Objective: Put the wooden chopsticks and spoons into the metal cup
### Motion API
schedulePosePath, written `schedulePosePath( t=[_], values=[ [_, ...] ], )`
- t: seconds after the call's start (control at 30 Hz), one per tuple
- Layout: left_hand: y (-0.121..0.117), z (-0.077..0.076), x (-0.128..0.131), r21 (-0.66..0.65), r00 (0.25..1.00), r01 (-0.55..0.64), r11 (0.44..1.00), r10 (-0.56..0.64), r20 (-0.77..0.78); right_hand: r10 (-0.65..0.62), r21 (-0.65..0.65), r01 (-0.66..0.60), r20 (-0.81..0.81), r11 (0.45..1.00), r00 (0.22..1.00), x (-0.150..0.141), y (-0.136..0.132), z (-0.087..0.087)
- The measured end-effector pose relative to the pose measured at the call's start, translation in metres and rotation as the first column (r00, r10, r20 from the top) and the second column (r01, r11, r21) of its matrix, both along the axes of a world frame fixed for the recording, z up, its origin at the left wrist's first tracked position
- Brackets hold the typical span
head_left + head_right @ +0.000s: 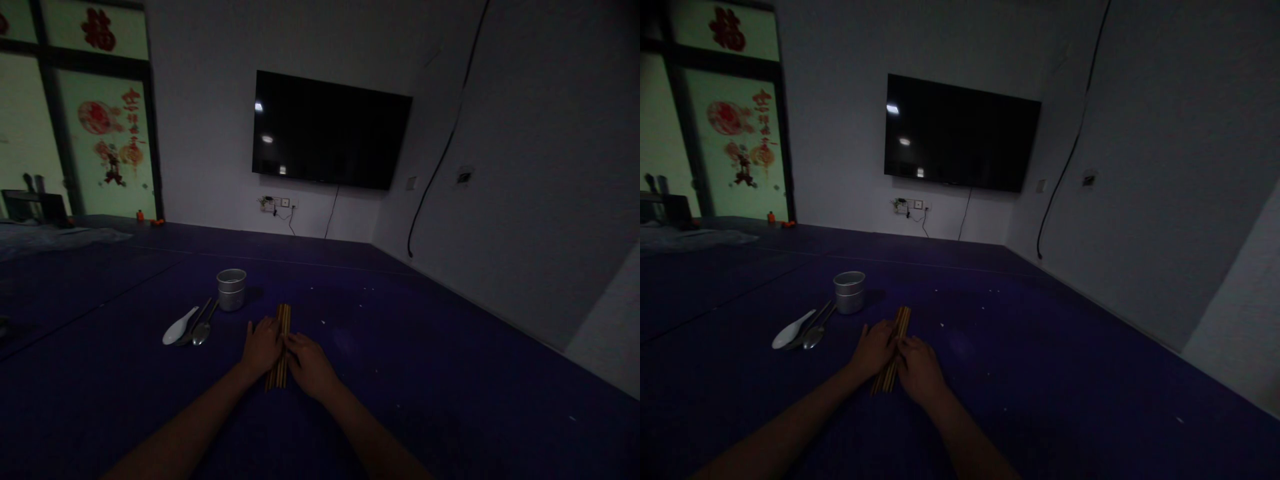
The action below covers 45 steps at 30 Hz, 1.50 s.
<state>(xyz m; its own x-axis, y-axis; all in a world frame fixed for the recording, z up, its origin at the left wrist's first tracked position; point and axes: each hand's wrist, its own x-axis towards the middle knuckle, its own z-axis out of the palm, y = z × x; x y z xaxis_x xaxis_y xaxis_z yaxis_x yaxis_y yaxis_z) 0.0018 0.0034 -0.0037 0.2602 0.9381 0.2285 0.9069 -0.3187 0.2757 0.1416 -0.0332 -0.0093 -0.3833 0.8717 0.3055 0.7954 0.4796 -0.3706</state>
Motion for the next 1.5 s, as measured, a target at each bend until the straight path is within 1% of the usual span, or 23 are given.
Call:
schedulePosePath(
  t=[0.33,0.63,0.83,1.17,1.3,1.5],
  values=[
    [0.0029,-0.0046,-0.0011,-0.009,1.0,0.017,1.0,-0.017,-0.012,-0.006,0.002,0.006,-0.007,1.0,1.0,0.0002,0.0008,-0.0005],
    [0.008,-0.0095,-0.0021,-0.025,0.996,0.042,0.999,-0.043,-0.077,-0.008,0.013,0.008,0.024,1.0,1.0,0.0002,0.0012,-0.0005],
    [0.0061,-0.0075,-0.002,-0.032,0.999,0.028,0.999,-0.029,-0.041,-0.02,0.008,0.02,0.002,1.0,1.0,0.0003,0.0013,-0.002],
    [0.0028,-0.0008,-0.0017,-0.023,1.0,0.014,1.0,-0.014,-0.013,0.002,0.009,-0.002,-0.018,1.0,1.0,0.0011,0.0026,-0.0034],
    [0.0021,-0.0009,-0.0004,-0.021,1.0,-0.009,1.0,0.009,-0.007,-0.019,-0.002,0.019,-0.008,1.0,1.0,0.0006,0.0009,-0.0012],
    [0.0029,-0.0022,0.0003,-0.024,1.0,-0.014,1.0,0.014,-0.003,0.018,0.009,-0.018,-0.023,1.0,1.0,-0.0004,0.0,0.0019]
  ],
)
